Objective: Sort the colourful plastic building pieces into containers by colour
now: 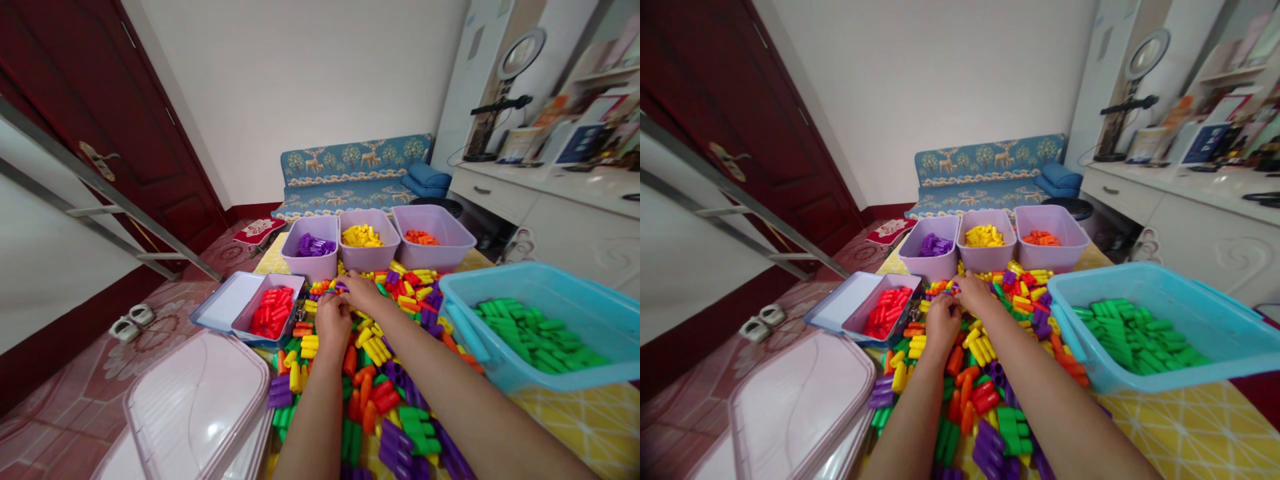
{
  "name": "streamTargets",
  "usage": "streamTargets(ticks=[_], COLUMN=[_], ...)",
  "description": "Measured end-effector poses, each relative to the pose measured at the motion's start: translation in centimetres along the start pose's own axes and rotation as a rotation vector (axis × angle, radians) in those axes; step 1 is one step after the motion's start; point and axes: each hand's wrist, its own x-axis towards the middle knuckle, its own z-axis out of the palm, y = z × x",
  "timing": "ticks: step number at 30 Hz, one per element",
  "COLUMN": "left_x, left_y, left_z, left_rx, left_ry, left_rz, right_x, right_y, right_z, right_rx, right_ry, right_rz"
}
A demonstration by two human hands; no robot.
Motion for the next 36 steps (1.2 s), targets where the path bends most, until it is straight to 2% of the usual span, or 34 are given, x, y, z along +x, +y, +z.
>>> streamTargets(ticks=[5,9,12,19,25,31,34,36], left_x=[-0.1,-0.1,-0.1,0.0,0.0,0.0,0.1,0.0], left_y=[0.0,0.1,0.1,-0.1,-0.2,-0.4,-0.1,0.3], left_z=[0.1,0.2,0.2,0.3,0.4,0.5,0.4,0.2], left_rx=[-0.019,-0.033,-0.026,-0.04,-0.037,-0.093,-0.188,-0.284], left_ry=[-0.012,-0.021,-0.033,-0.046,-0.051,-0.031,-0.004,0.006], left_rz=[-0.014,-0.023,-0.034,-0.042,-0.045,-0.025,-0.015,0.007], right_x=[-0.9,-1.9,-2.9,-3.8,-4.3,-6.2,-6.9,-7.2], right_y=[1.6,3.9,5.0,4.7,4.5,3.5,3.0,2.4], right_z=[-1.2,-2.7,-3.1,-2.1,-2.5,-2.9,-2.3,-1.7], right_rx=[-0.002,-0.014,-0.047,-0.093,-0.083,-0.126,0.057,0.405], right_ry=[0.041,0.147,0.193,0.086,-0.077,-0.105,-0.003,0.122], right_rz=[0.083,0.208,0.263,0.196,0.138,0.208,0.266,0.288])
